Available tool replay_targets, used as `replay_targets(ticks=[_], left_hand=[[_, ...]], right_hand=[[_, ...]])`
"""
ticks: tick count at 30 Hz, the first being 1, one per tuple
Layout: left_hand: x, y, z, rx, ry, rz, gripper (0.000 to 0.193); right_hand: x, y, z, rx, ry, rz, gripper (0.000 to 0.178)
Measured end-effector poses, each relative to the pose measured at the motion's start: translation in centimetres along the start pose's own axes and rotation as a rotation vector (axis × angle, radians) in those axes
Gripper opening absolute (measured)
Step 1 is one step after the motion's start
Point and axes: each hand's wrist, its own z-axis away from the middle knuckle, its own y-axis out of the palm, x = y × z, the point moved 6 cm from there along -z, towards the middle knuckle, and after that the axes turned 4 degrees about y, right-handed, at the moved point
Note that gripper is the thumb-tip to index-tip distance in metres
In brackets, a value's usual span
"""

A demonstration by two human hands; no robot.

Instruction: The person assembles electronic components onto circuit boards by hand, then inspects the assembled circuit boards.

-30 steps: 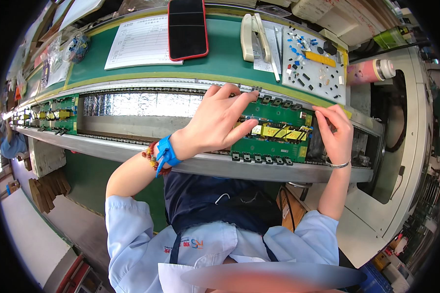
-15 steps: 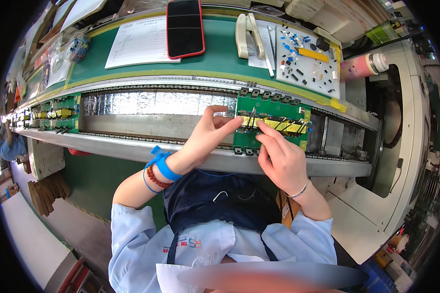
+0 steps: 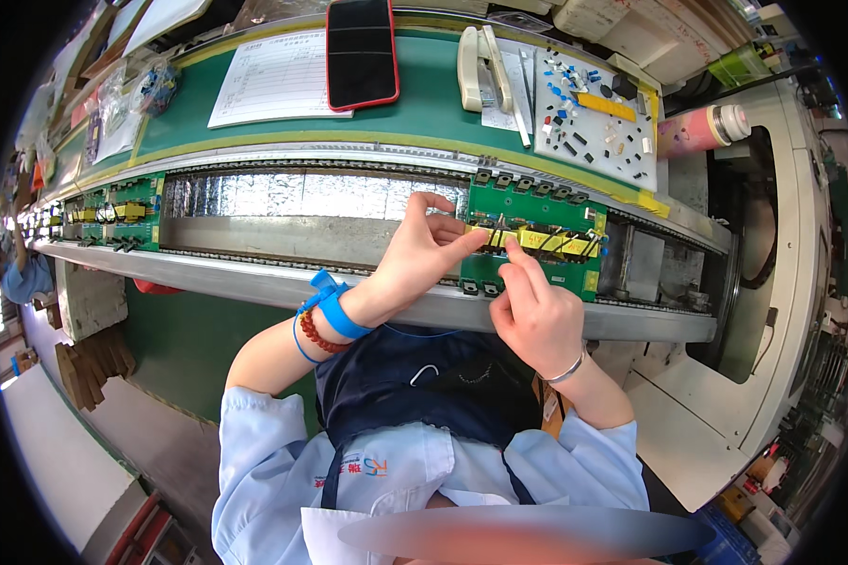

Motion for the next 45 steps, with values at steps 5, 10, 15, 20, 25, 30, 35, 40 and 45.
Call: replay_targets(ticks=[5,10,15,20,25,30,35,40,45], left_hand=[[-0.2,0.2,-0.5,0.012,-0.002,-0.003,0.043],[0.1,0.5,-0.5,-0.004,0.027,-0.001,0.039],[-0.3,-0.1,-0.5,0.01,0.229,-0.274,0.032],[-5.3,3.3,5.9,-0.108,1.088,-0.915,0.022],[-3.7,8.1,5.8,-0.012,1.212,-1.151,0.024],[-2.7,9.5,5.0,-0.074,1.223,-1.289,0.023],[-2.5,9.7,5.0,-0.094,1.222,-1.304,0.018],[-2.1,9.9,5.1,-0.098,1.219,-1.31,0.019],[-2.0,10.6,4.8,-0.073,1.227,-1.314,0.018]], right_hand=[[-0.3,-0.1,0.0,-0.047,-0.005,-0.011,0.031],[-0.9,-0.3,0.4,-0.049,0.029,-0.044,0.028],[-2.2,-2.0,1.5,-0.115,0.112,-0.243,0.03],[-4.2,-3.2,3.4,-0.256,0.222,-0.169,0.024],[-5.0,-3.0,3.4,-0.263,0.215,-0.162,0.017],[-5.2,-2.2,3.1,-0.193,0.213,-0.135,0.015],[-4.9,-2.6,2.6,-0.165,0.18,-0.045,0.016],[-4.9,-2.4,2.8,-0.134,0.184,0.01,0.019],[-5.4,-2.4,3.3,-0.158,0.218,0.029,0.021]])
